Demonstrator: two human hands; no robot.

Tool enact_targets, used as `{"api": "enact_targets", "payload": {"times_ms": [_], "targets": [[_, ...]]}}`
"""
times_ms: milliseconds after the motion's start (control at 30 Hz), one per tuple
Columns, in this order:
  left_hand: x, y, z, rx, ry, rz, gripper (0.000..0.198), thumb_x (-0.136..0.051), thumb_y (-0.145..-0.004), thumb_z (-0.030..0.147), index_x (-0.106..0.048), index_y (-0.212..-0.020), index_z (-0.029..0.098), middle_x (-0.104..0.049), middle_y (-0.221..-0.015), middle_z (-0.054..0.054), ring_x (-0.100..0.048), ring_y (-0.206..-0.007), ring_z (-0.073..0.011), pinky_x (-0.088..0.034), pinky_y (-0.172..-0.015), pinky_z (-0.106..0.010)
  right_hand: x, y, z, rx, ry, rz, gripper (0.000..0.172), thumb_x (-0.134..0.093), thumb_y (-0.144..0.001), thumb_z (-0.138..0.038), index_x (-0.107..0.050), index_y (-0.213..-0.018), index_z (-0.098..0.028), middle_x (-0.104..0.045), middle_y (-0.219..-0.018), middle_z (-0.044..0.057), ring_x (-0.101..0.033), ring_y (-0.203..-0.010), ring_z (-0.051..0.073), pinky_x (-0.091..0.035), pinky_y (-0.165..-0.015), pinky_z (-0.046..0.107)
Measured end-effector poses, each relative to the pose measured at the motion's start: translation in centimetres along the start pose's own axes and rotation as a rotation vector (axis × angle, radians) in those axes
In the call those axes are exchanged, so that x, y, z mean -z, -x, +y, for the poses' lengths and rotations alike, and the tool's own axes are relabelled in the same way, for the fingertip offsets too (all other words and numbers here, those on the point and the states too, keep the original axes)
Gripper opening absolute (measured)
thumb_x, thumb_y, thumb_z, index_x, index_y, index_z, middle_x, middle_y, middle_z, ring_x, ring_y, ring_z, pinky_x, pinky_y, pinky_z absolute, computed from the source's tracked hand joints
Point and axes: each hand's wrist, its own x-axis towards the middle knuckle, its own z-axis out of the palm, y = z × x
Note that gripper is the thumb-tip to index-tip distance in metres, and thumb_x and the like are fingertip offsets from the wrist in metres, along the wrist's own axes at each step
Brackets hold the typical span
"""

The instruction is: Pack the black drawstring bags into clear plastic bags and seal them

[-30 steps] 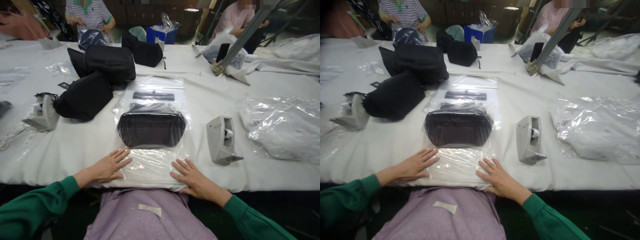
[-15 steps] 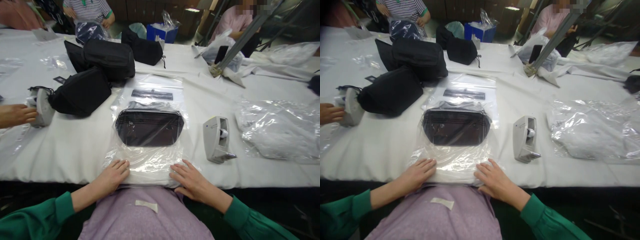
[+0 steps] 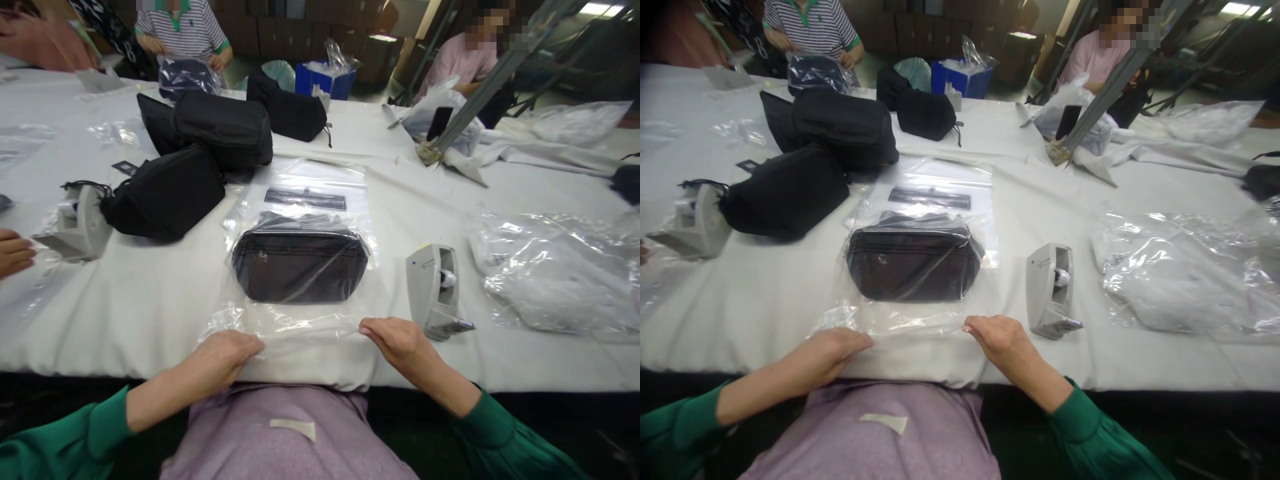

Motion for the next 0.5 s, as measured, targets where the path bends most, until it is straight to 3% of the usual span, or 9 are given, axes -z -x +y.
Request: {"api": "enact_targets", "payload": {"times_ms": [100, 200, 300, 367, 500], "targets": [[3.0, -1.0, -1.8, 0.039, 0.072, 0.051, 0.026, -0.043, -0.094, 0.019, -0.067, -0.102, 0.024, -0.072, -0.099, -0.003, -0.068, -0.086, -0.0177, -0.053, -0.078, -0.027, 0.6, -1.7, 1.1, -0.057, -0.051, 0.047, 0.025, -0.046, -0.100, -0.031, -0.066, -0.090, -0.019, -0.074, -0.078, 0.004, -0.069, -0.065, 0.015, -0.051, -0.063, 0.025], [6.6, -3.3, -3.4, 0.001, -0.072, 0.302, 0.020, -0.052, -0.094, 0.030, -0.068, -0.088, 0.021, -0.064, -0.121, -0.010, -0.061, -0.110, -0.0250, -0.048, -0.095, -0.038, 0.8, -4.2, 2.6, -0.213, -0.135, 0.104, 0.030, -0.050, -0.097, -0.039, -0.067, -0.082, -0.020, -0.072, -0.073, 0.003, -0.065, -0.060, 0.014, -0.048, -0.059, 0.024], [9.0, -6.3, -5.3, -0.069, -0.164, 0.462, 0.020, -0.059, -0.091, 0.033, -0.068, -0.078, 0.021, -0.043, -0.149, -0.009, -0.031, -0.141, -0.0344, -0.029, -0.113, -0.052, 0.9, -6.8, 4.5, -0.357, -0.205, 0.128, 0.035, -0.055, -0.092, -0.046, -0.067, -0.073, -0.019, -0.066, -0.060, 0.001, -0.056, -0.051, 0.013, -0.041, -0.052, 0.024], [9.5, -8.0, -6.9, -0.081, -0.085, 0.400, 0.023, -0.056, -0.092, 0.034, -0.067, -0.078, 0.020, -0.034, -0.156, -0.006, -0.025, -0.144, -0.0326, -0.026, -0.116, -0.049, 1.1, -8.1, 5.7, -0.414, -0.264, 0.103, 0.039, -0.058, -0.089, -0.049, -0.066, -0.066, -0.019, -0.059, -0.052, -0.001, -0.051, -0.048, 0.012, -0.038, -0.049, 0.024], [8.1, -9.8, -10.4, 0.002, 0.191, 0.273, 0.032, -0.047, -0.096, 0.037, -0.062, -0.074, 0.019, -0.050, -0.145, -0.012, -0.051, -0.130, -0.0248, -0.042, -0.104, -0.032, 1.9, -9.4, 7.9, -0.478, -0.363, -0.001, 0.042, -0.063, -0.082, -0.051, -0.063, -0.056, -0.018, -0.050, -0.045, -0.004, -0.042, -0.045, 0.010, -0.032, -0.047, 0.024]]}}
